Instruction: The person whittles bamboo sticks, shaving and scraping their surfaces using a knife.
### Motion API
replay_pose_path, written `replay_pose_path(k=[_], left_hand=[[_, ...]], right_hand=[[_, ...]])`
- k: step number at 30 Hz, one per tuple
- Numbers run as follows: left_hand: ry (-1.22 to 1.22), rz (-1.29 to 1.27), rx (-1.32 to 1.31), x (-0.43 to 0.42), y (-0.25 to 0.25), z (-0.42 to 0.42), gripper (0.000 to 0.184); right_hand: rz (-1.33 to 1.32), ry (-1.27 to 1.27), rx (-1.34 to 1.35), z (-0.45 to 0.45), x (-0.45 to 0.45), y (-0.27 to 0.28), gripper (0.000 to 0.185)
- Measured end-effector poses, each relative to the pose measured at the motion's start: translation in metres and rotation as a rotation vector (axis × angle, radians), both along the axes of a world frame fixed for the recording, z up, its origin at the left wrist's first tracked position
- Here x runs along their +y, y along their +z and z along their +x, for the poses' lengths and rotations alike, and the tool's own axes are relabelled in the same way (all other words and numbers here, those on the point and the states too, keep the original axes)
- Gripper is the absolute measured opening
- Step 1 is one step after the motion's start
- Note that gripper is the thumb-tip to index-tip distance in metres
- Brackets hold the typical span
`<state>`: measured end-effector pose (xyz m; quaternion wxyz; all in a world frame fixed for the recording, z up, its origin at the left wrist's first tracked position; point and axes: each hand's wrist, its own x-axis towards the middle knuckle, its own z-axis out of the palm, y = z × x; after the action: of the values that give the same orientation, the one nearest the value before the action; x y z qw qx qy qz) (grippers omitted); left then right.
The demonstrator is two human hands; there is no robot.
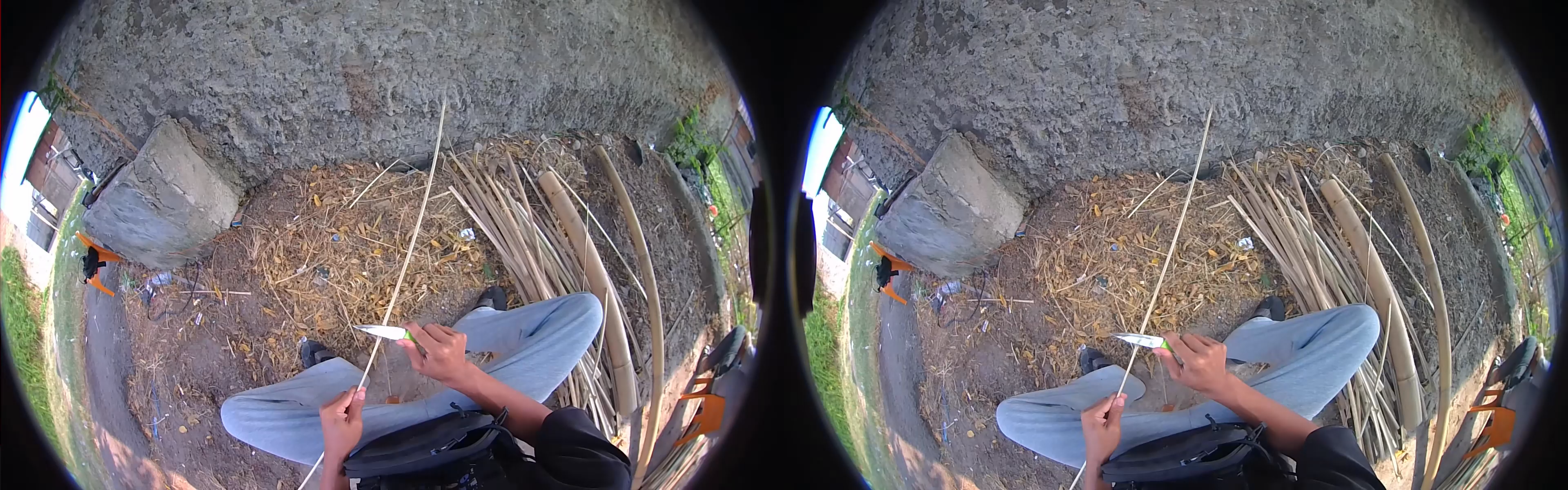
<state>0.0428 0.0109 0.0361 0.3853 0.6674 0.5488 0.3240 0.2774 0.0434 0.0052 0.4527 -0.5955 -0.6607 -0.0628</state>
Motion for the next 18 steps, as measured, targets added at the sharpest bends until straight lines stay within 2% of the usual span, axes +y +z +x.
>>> replay_pose_path(k=[14,18], left_hand=[[-0.005,-0.006,0.069,-0.004,-0.005,-0.008,0.013],[-0.006,0.074,0.119,-0.003,0.0,-0.006,0.012]], right_hand=[[-0.011,0.007,-0.04,-0.001,0.0,0.002,0.027],[-0.02,0.015,-0.045,0.0,0.001,-0.002,0.027]])
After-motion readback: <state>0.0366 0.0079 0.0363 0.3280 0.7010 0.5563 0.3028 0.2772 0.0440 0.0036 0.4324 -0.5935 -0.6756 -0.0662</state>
